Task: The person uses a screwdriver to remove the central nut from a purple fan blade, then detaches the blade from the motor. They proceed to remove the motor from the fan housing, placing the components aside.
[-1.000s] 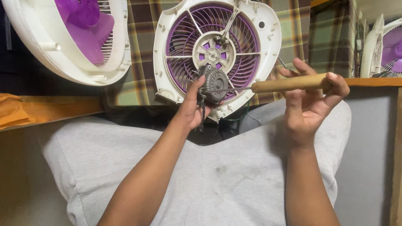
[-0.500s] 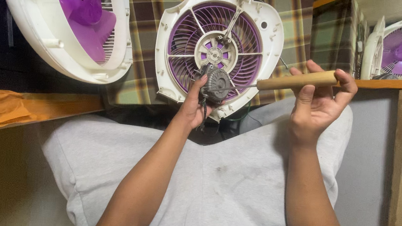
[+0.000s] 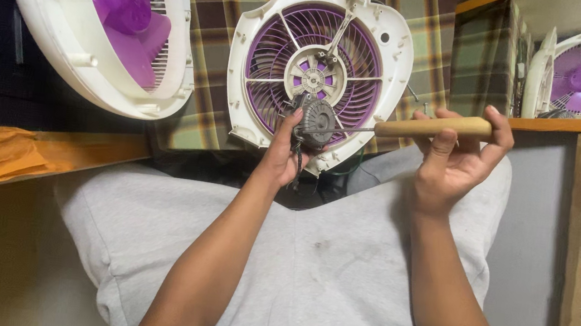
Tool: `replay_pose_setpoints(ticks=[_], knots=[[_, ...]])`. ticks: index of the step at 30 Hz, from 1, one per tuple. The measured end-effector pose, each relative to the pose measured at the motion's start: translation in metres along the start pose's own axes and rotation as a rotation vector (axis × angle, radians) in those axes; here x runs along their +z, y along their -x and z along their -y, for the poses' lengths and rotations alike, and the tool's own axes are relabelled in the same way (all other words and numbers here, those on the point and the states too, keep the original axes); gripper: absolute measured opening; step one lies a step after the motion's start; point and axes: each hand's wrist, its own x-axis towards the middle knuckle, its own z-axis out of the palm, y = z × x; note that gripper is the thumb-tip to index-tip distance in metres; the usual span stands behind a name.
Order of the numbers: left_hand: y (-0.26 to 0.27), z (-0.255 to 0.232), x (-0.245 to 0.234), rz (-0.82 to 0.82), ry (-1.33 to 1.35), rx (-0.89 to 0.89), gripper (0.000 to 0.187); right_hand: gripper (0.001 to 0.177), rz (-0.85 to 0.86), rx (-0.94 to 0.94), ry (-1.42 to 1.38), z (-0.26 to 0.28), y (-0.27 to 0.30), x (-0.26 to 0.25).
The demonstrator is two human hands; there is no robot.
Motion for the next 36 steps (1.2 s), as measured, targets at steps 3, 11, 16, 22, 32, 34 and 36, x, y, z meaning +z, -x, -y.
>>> replay_pose_setpoints(ticks=[3, 11, 16, 22, 32, 34, 36], knots=[[0.003, 0.001, 0.0, -0.004, 0.043, 0.035, 0.066, 0.05, -0.019, 0.024, 0.011, 0.009, 0.013, 0.011], [0.002, 0.007, 0.01, -0.09, 0.02, 0.075, 0.072, 0.06, 0.051, -0.09, 0.155, 0.03, 0.016, 0.028], [0.002, 0.008, 0.009, -0.078, 0.083, 0.066, 0.077, 0.064, 0.011, -0.016, 0.127, 0.034, 0.025, 0.03], [0.007, 0.005, 0.005, -0.064, 0.042, 0.086, 0.073, 0.066, 0.099, 0.063, 0.096, 0.024, 0.012, 0.016], [0.003, 0.009, 0.004, -0.044, 0.064, 0.107, 0.069, 0.07, 0.149, 0.152, -0.084, 0.009, -0.004, 0.006], [0.002, 0.01, 0.003, -0.043, 0.065, 0.11, 0.069, 0.07, 0.179, 0.133, -0.088, 0.003, -0.008, 0.003], [0.001, 0.01, 0.002, -0.059, 0.063, 0.105, 0.068, 0.07, 0.202, 0.114, -0.075, -0.001, -0.01, -0.001]])
